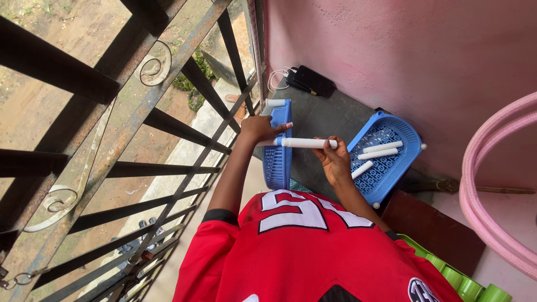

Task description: The person repeatedly picks white cylindrical plastic pieces and a blue plastic tray from a small table, inserts the cylinders into the tray slots, and places the tray back on the table. The person handles the items one at a time and resets them multiple times.

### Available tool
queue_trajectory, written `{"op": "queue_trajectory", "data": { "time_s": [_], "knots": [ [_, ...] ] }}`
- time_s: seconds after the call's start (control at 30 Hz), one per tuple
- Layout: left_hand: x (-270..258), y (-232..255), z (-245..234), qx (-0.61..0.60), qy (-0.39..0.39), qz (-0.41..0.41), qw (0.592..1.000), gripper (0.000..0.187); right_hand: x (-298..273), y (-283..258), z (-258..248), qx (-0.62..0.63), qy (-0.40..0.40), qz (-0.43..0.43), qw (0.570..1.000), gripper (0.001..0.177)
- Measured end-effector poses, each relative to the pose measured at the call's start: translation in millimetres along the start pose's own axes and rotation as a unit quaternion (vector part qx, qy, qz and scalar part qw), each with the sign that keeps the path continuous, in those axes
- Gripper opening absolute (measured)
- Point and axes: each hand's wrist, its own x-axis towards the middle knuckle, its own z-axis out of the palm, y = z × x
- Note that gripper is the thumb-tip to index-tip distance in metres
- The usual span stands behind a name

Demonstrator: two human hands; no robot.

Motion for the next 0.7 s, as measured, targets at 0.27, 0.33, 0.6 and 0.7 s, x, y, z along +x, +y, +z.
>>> {"op": "queue_trajectory", "data": {
  "time_s": [0.27,0.33,0.6,0.7],
  "knots": [
    [-55.4,8.2,26.9,-0.015,0.361,0.025,0.932,0.052,-5.2,-3.3,-14.3,-0.016,0.012,-0.012,1.000,0.026],
    [-55.1,0.6,24.4,-0.041,0.387,0.048,0.920,0.052,-8.2,-0.4,-18.5,-0.033,0.003,0.003,0.999,0.025],
    [-4.5,-19.5,-16.4,-0.017,0.321,0.073,0.944,0.069,-6.7,7.5,-41.9,0.024,0.013,0.048,0.998,0.025],
    [15.4,-25.9,-24.8,-0.039,0.293,0.089,0.951,0.072,-8.7,5.5,-54.0,0.020,0.057,0.049,0.997,0.031]
  ]
}}
